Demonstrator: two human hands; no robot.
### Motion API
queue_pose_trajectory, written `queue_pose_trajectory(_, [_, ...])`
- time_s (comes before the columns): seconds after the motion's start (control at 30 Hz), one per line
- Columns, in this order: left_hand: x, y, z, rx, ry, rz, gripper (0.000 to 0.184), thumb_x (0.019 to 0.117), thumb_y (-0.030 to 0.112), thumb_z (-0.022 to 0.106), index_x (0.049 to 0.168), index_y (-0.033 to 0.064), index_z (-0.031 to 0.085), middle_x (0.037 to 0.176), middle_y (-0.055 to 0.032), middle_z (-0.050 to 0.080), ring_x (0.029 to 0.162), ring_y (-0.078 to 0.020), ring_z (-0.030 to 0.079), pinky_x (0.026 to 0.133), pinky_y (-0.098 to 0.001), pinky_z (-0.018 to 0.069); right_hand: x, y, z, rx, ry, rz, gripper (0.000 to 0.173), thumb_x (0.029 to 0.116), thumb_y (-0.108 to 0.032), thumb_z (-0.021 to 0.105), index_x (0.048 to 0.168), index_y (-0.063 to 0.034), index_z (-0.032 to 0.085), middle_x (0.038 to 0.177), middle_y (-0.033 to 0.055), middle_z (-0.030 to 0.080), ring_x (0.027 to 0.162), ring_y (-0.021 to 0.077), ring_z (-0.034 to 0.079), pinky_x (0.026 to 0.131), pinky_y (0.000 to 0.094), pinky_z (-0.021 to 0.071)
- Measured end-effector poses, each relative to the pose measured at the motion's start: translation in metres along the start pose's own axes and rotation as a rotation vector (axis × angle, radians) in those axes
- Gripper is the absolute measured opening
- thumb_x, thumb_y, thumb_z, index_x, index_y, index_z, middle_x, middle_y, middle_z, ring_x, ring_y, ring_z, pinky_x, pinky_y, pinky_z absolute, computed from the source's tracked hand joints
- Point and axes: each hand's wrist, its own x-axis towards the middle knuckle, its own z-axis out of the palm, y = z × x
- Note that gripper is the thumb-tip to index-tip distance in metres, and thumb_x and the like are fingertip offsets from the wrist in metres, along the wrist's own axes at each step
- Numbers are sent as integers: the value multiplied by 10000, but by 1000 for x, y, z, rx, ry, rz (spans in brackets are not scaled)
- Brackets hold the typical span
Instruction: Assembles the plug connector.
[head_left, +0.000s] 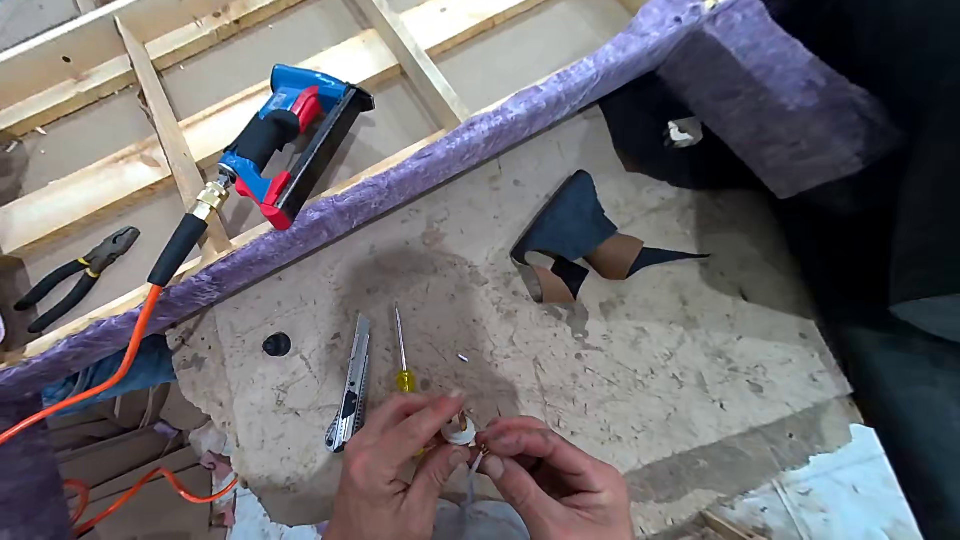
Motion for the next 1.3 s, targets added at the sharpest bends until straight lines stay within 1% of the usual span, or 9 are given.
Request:
queue_pose_trajectory(0.1, [-1,2,0,-12,-51,-47,414,979,225,710,1332,19,645,1105,-87,701,958,-135,711,815,-294,647,1,0,-1,-13,-20,-8,145,892,2,755,1008,-84,773,1118,17,738,880,76,724,758,251,646])
queue_pose_trajectory(0.17, [-2,3,0,-34,-59,-92,411,982,246,703,1298,-11,655,1091,-91,702,961,-131,713,821,-292,647,1,-1,-1,-21,-38,-10,149,897,-11,758,1022,-92,773,1115,7,740,881,70,721,761,244,642])
queue_pose_trajectory(0.33, [-2,2,0,-167,-65,-109,370,977,188,705,1287,-13,673,1146,-110,714,985,-144,722,833,-294,646,1,-5,2,-12,-21,19,185,876,15,769,1030,-87,750,1068,2,755,874,81,733,767,259,649])
queue_pose_trajectory(0.47, [-4,4,1,-220,-13,-143,429,936,168,748,1307,-28,655,1058,-81,758,905,-117,741,781,-274,648,1,-6,1,-37,-31,15,137,870,13,775,984,-62,770,1078,22,751,861,74,728,748,240,645])
queue_pose_trajectory(0.73, [-6,7,-3,-399,-27,-332,299,900,115,776,1156,-34,734,1053,-82,758,898,-112,732,785,-271,637,1,-6,0,-67,-56,-8,117,879,-9,777,987,-52,786,1087,32,746,859,66,720,733,222,638])
queue_pose_trajectory(0.9, [-6,8,-2,-450,-5,-358,283,878,81,790,1143,-9,749,1033,-86,762,877,-132,740,759,-296,648,2,-11,0,-132,-57,-24,115,879,0,773,988,-32,788,1080,45,727,849,60,711,725,208,636])
queue_pose_trajectory(1.03, [-4,12,-2,-444,-31,-365,271,883,88,788,1130,-14,742,990,-84,758,847,-141,739,732,-297,647,2,-15,1,-122,-23,10,187,841,37,789,1005,-42,747,992,14,767,795,69,730,704,237,645])
queue_pose_trajectory(1.2, [-4,14,0,-425,-6,-387,264,884,82,781,1118,-31,731,961,-79,757,825,-137,735,720,-293,644,-2,-12,3,-347,17,-200,160,872,-32,798,1018,-45,734,963,17,770,810,86,754,740,240,669])
queue_pose_trajectory(1.3, [-5,13,2,-398,30,-348,261,871,63,788,1101,-41,724,951,-85,758,820,-141,741,722,-295,649,-6,-15,6,-484,3,-238,164,896,-23,767,1048,-12,707,978,34,777,847,81,763,777,241,669])
